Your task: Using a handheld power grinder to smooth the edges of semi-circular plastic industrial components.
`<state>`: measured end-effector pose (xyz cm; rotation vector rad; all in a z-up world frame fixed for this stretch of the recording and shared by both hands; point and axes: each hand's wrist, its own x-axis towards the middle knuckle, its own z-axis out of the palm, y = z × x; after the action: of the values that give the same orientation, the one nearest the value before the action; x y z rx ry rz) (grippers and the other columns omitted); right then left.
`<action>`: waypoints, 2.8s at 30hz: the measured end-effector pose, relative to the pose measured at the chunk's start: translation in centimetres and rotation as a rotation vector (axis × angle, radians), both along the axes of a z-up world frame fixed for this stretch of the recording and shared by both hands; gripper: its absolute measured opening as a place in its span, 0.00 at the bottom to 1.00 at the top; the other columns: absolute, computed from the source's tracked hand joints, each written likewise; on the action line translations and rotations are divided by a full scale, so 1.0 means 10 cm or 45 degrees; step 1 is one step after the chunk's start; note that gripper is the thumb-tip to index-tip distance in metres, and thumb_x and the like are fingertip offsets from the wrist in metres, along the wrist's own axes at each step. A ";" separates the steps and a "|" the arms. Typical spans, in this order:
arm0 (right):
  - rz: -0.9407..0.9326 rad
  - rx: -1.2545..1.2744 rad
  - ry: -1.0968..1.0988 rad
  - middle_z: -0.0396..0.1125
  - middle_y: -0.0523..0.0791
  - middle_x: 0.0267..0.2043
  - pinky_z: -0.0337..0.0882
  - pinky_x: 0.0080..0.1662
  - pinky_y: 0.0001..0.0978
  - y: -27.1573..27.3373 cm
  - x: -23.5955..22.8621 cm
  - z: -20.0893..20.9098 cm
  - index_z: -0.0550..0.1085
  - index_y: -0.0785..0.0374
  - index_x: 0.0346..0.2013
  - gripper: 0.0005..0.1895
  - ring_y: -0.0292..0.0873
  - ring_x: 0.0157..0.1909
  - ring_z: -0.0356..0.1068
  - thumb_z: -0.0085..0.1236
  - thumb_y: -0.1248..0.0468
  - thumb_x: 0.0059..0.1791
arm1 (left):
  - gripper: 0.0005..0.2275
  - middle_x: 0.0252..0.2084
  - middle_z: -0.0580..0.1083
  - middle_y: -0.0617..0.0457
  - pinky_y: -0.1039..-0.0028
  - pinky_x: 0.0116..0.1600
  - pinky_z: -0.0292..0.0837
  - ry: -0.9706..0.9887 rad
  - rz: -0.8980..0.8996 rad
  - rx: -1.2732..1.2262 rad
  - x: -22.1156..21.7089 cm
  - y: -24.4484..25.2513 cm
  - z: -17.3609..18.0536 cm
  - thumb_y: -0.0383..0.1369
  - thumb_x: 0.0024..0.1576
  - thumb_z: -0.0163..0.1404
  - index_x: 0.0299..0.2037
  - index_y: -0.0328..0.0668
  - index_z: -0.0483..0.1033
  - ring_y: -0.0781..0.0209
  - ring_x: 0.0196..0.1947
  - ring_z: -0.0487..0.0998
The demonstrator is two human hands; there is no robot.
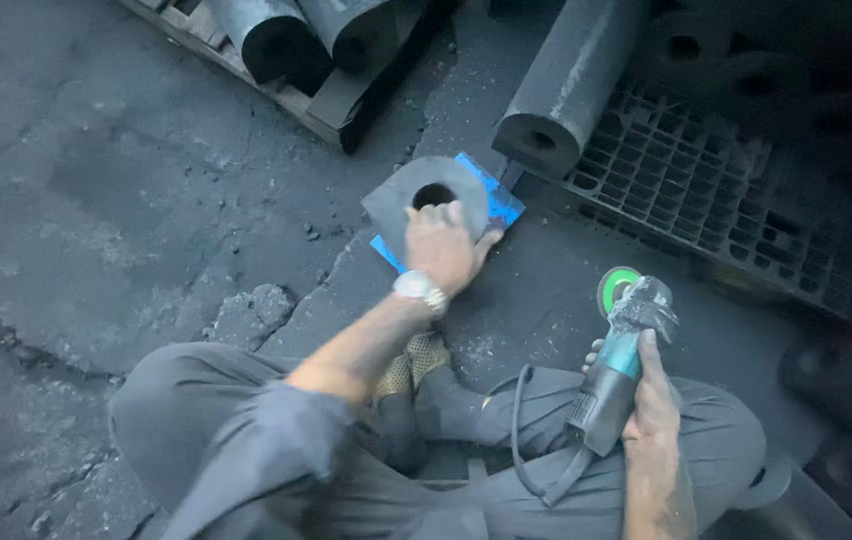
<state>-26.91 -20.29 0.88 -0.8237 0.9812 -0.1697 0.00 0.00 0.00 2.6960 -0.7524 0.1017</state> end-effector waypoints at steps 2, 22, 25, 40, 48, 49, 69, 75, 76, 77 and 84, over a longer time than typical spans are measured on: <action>-0.010 -0.043 0.031 0.71 0.51 0.40 0.77 0.42 0.40 0.05 0.05 0.03 0.71 0.70 0.53 0.34 0.46 0.39 0.74 0.52 0.39 0.54 | 0.34 0.44 0.77 0.37 0.45 0.64 0.60 0.074 0.039 -0.003 0.08 -0.08 0.01 0.62 0.55 0.49 0.47 0.28 0.74 0.40 0.49 0.76; -0.008 -0.078 0.059 0.72 0.51 0.41 0.77 0.42 0.40 0.07 0.11 0.07 0.70 0.72 0.53 0.32 0.46 0.39 0.74 0.49 0.42 0.56 | 0.48 0.38 0.77 0.37 0.55 0.63 0.58 -0.057 -0.341 -0.009 0.01 0.26 0.19 0.74 0.46 0.48 0.49 0.23 0.73 0.41 0.41 0.78; 0.021 -0.085 0.033 0.71 0.51 0.42 0.77 0.42 0.40 0.16 0.08 0.16 0.70 0.70 0.54 0.31 0.47 0.39 0.74 0.50 0.43 0.56 | 0.48 0.45 0.75 0.38 0.56 0.65 0.56 0.055 -0.222 -0.040 -0.11 0.23 0.26 0.73 0.45 0.49 0.53 0.25 0.71 0.42 0.48 0.75; 0.291 -0.104 -0.189 0.72 0.53 0.39 0.77 0.38 0.39 1.11 0.73 0.85 0.71 0.73 0.49 0.22 0.45 0.37 0.74 0.50 0.54 0.56 | 0.31 0.51 0.76 0.30 0.63 0.56 0.69 1.531 0.068 -1.044 -1.85 0.54 0.83 0.58 0.65 0.41 0.55 0.30 0.70 0.42 0.54 0.77; 0.415 -0.286 0.056 0.73 0.50 0.37 0.76 0.39 0.36 1.24 0.93 0.86 0.72 0.70 0.47 0.19 0.42 0.36 0.74 0.51 0.55 0.54 | 0.31 0.46 0.79 0.39 0.66 0.54 0.72 1.694 0.082 -1.306 -1.66 0.64 0.89 0.56 0.62 0.43 0.57 0.30 0.70 0.52 0.47 0.81; 0.420 -0.286 0.061 0.73 0.50 0.37 0.76 0.39 0.36 1.26 0.94 0.85 0.72 0.70 0.47 0.19 0.42 0.36 0.74 0.51 0.55 0.54 | 0.31 0.46 0.79 0.39 0.66 0.54 0.72 1.696 0.087 -1.311 -1.66 0.66 0.91 0.56 0.62 0.43 0.57 0.30 0.70 0.52 0.47 0.81; 0.771 -0.499 0.251 0.75 0.49 0.34 0.76 0.37 0.33 1.46 1.27 1.03 0.74 0.67 0.45 0.17 0.40 0.33 0.76 0.57 0.56 0.50 | 0.28 0.59 0.74 0.43 0.68 0.65 0.65 1.604 0.296 -1.688 -1.77 0.73 0.81 0.51 0.65 0.41 0.65 0.32 0.66 0.56 0.59 0.74; 0.379 -0.377 0.253 0.74 0.48 0.35 0.76 0.36 0.35 1.40 1.00 0.99 0.73 0.66 0.46 0.19 0.40 0.32 0.74 0.56 0.54 0.50 | 0.28 0.58 0.74 0.40 0.67 0.65 0.65 1.627 0.017 -1.573 -1.67 0.73 0.93 0.50 0.66 0.42 0.63 0.29 0.67 0.55 0.59 0.74; 0.384 -0.378 0.250 0.74 0.48 0.35 0.76 0.36 0.35 1.42 1.01 0.96 0.73 0.66 0.46 0.19 0.40 0.32 0.74 0.56 0.54 0.50 | 0.28 0.58 0.74 0.40 0.67 0.65 0.65 1.622 0.020 -1.577 -1.68 0.75 0.91 0.50 0.66 0.42 0.63 0.29 0.67 0.55 0.59 0.74; 0.409 -0.363 0.240 0.73 0.49 0.34 0.76 0.36 0.34 1.43 1.01 0.94 0.73 0.67 0.46 0.19 0.40 0.32 0.74 0.56 0.53 0.50 | 0.28 0.56 0.75 0.40 0.67 0.63 0.66 1.678 0.075 -1.564 -1.70 0.75 0.89 0.50 0.65 0.42 0.63 0.30 0.67 0.56 0.57 0.75; 0.840 -0.487 0.236 0.72 0.48 0.32 0.73 0.35 0.33 1.59 1.38 1.04 0.72 0.68 0.45 0.20 0.40 0.31 0.73 0.60 0.54 0.49 | 0.30 0.57 0.75 0.42 0.66 0.61 0.69 1.614 0.349 -1.815 -1.76 0.79 0.82 0.52 0.63 0.40 0.64 0.31 0.66 0.56 0.56 0.76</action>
<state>-13.14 -4.39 11.32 -1.4937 0.8097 0.3027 -17.64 7.88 8.17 1.0434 0.1558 -0.6654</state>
